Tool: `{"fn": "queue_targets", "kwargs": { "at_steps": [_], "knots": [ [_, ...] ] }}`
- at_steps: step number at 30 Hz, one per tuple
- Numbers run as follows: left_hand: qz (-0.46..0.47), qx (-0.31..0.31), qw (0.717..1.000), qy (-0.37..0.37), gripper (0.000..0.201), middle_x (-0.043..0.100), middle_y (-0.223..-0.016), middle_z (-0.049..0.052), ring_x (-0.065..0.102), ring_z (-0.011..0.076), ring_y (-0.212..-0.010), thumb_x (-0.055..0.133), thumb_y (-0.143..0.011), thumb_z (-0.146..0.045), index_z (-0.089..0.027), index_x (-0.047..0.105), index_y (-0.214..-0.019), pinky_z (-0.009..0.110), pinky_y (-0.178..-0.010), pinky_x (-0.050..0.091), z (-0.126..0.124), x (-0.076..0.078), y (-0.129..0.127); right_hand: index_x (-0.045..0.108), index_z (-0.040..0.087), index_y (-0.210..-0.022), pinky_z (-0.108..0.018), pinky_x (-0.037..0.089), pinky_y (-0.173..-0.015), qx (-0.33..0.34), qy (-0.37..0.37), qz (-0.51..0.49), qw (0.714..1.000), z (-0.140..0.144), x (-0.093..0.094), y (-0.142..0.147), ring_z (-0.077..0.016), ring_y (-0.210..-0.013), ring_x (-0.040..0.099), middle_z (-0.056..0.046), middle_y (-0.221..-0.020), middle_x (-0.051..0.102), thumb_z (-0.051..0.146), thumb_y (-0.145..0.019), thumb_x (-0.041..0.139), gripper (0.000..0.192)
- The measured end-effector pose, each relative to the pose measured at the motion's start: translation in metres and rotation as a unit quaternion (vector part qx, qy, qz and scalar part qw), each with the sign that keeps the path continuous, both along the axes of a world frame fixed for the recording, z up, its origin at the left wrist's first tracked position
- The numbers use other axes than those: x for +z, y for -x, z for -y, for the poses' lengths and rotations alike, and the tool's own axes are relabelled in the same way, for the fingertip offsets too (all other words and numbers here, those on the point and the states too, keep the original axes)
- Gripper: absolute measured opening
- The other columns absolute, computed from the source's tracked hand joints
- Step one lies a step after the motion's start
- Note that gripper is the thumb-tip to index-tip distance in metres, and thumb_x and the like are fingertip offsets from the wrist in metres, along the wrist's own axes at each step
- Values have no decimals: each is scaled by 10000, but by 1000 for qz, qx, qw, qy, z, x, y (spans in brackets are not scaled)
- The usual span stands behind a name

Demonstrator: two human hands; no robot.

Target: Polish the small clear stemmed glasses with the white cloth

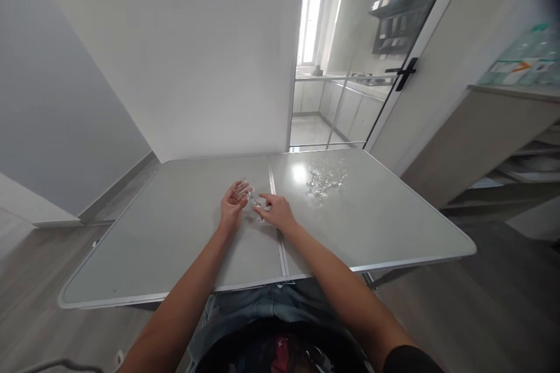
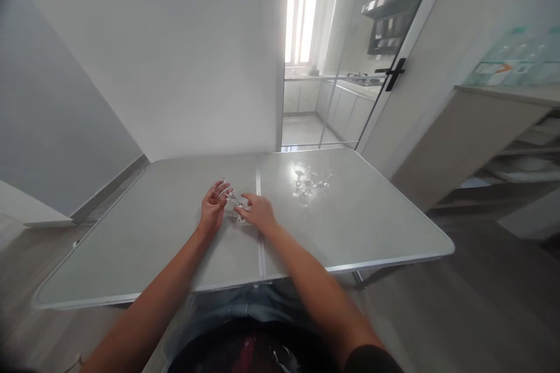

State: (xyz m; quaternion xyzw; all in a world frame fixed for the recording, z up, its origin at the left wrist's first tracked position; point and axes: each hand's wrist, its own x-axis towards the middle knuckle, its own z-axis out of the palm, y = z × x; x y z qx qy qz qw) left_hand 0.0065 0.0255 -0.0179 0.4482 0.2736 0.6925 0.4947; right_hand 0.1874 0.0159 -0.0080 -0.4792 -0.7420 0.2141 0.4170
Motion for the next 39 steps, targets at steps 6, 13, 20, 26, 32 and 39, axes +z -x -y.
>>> {"fn": "queue_targets", "kwargs": {
  "at_steps": [6,13,20,26,32,39],
  "knots": [
    [-43,-68,997,1,752,674,-1301,143,673,297,-1145,973,-523,-280,-217,691,-1218,441,-1049,495,5,1,-13,663,184,-721,-285,308,-615,-23,-34,102,994,4,-5,6,-151,-681,555,-45,-801,656,280,-896,612,206],
    [-93,-80,992,-9,550,665,-1072,88,596,144,-832,826,-721,-542,-220,686,-1144,251,-708,482,7,7,-10,687,207,-790,-271,376,-662,-94,-54,74,991,11,19,-20,-162,-740,607,-37,-854,683,287,-933,540,219],
    [-245,-107,961,67,500,397,-595,-1,314,105,-538,612,-904,-508,-172,482,-558,265,-500,197,9,1,-8,769,197,-932,-334,465,-779,-335,-49,-4,941,38,31,-137,-238,-784,667,-121,-918,758,390,-928,518,316],
    [-289,-141,942,99,510,358,-573,-16,268,93,-514,620,-887,-537,-179,441,-571,262,-502,141,12,5,-12,786,184,-757,-299,437,-684,-393,97,79,911,11,13,-227,-260,-804,693,-138,-809,765,391,-830,585,297],
    [-310,-156,932,107,517,368,-578,-19,272,94,-520,630,-878,-545,-184,410,-581,257,-509,161,12,4,-9,786,177,-738,-273,413,-635,-354,147,106,917,-24,-8,-235,-224,-752,695,-122,-764,758,383,-818,601,288],
    [-334,-159,923,106,513,343,-597,-28,254,89,-535,600,-900,-541,-180,394,-600,266,-527,153,9,0,-8,812,203,-880,-255,433,-668,-359,161,109,913,-41,-22,-236,-244,-904,713,-106,-943,788,398,-798,640,272]
  ]
}}
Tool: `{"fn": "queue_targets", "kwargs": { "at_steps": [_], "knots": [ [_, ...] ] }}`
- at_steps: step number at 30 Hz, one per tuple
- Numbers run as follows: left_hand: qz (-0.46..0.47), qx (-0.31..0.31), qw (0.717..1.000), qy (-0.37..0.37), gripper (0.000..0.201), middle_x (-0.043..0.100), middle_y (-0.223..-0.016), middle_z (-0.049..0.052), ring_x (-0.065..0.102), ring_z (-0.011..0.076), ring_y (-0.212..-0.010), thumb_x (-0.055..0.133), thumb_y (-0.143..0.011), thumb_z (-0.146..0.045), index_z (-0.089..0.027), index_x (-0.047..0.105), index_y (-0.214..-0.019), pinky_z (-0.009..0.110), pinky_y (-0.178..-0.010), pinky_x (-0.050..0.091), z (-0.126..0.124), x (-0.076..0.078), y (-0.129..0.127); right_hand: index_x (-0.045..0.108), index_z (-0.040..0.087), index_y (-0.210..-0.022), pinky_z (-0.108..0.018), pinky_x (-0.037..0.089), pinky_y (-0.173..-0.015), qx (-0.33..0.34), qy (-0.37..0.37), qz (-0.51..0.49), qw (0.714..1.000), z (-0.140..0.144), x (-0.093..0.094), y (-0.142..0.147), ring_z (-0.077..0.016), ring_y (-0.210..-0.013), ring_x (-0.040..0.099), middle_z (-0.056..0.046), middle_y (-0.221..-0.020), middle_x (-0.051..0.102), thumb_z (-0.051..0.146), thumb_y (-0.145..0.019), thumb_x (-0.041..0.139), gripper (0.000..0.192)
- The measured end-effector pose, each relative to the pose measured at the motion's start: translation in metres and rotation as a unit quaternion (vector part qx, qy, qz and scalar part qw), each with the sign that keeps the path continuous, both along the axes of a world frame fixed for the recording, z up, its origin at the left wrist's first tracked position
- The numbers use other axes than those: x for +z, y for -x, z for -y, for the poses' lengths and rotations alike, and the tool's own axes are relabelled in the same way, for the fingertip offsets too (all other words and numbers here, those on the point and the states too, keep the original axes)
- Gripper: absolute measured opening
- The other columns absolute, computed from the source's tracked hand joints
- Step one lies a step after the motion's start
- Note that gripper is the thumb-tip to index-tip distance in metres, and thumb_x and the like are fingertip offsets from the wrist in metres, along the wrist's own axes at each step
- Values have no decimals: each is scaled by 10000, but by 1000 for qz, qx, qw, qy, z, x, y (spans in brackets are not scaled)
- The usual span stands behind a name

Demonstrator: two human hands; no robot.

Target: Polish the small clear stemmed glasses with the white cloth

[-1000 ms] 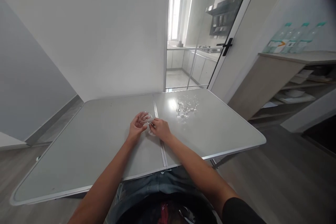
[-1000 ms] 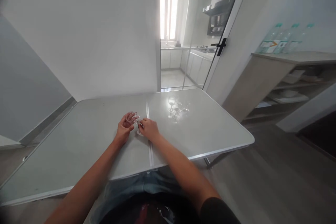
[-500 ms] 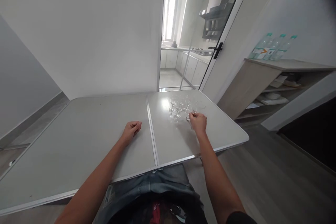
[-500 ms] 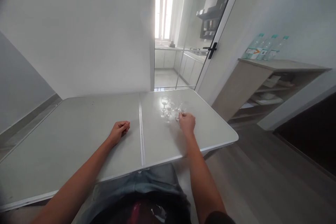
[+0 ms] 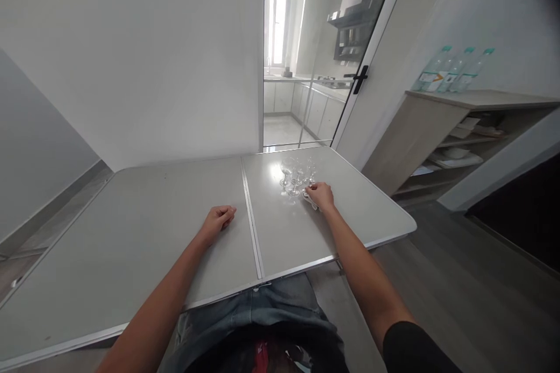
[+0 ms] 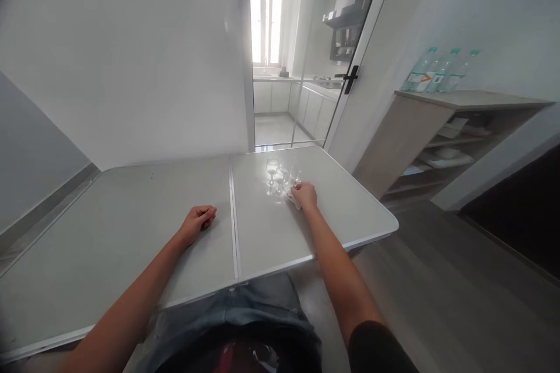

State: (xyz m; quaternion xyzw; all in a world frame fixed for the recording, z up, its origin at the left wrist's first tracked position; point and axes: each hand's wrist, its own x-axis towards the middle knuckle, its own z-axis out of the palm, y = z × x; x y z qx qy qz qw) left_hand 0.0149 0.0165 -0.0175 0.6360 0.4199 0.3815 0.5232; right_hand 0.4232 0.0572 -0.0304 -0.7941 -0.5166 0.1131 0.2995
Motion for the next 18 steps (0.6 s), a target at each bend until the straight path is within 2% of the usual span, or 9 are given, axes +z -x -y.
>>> {"fn": "queue_targets", "kwargs": {
  "at_steps": [6,18],
  "knots": [
    [-8,-6,1000,-5,499,345,-592,-29,261,90,-534,596,-901,-524,-182,391,-601,269,-526,158,0,1,0,809,218,-912,-268,454,-700,-15,0,1,1000,-6,-3,2,-258,-940,711,-97,-972,789,407,-800,628,284],
    [-12,-16,1000,-8,492,346,-583,-30,255,86,-530,583,-917,-502,-177,398,-598,265,-531,166,1,2,-1,793,202,-867,-283,453,-705,-17,-3,0,1000,4,3,8,-258,-909,706,-107,-939,781,386,-797,611,267]
  ]
}}
